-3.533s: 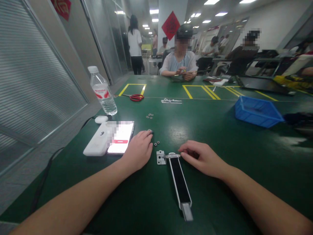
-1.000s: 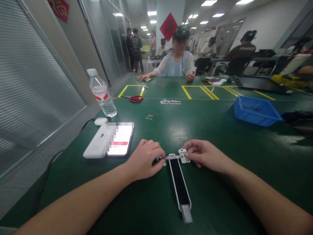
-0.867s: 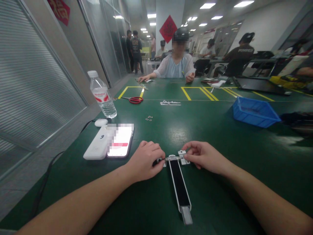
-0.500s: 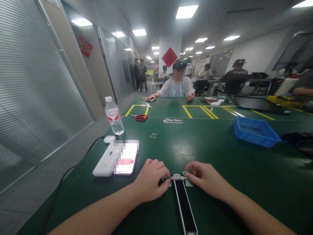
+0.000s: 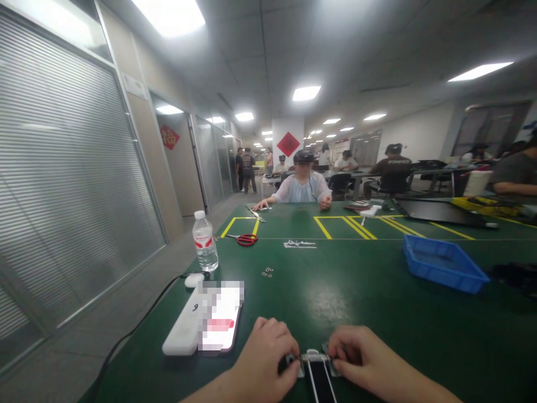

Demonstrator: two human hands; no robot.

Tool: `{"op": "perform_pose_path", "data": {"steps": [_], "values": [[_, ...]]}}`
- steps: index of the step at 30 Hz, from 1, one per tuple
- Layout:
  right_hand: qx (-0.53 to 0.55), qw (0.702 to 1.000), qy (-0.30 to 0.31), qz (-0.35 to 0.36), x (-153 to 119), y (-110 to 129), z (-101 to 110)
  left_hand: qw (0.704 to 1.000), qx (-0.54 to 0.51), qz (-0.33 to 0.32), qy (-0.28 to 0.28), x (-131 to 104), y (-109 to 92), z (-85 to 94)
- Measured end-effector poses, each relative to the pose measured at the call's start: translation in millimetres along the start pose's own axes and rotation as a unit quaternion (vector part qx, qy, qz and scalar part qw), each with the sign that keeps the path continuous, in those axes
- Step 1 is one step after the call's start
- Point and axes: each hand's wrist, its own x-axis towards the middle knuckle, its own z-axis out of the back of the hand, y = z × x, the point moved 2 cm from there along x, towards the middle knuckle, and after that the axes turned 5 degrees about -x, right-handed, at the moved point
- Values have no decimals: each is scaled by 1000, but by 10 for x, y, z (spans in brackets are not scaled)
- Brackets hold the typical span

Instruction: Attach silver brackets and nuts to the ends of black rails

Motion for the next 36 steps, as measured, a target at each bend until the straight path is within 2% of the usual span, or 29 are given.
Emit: {"op": "perform_pose_path", "data": {"steps": [18,27,32,34,36], "values": [[-48,998,-22,37,20,15,-35,1000,-1,-12,-14,24,-41,-41],[-76,997,-14,29,0,29,-39,1000,-3,8,-7,16,-56,22],[-71,997,-10,20,-5,40,-28,998,-23,30,-46,23,-17,131],[-69,997,-11,16,-3,43,-23,999,-30,25,-35,28,14,168],[-69,997,-13,18,0,47,-20,999,-27,17,18,32,45,176]]}}
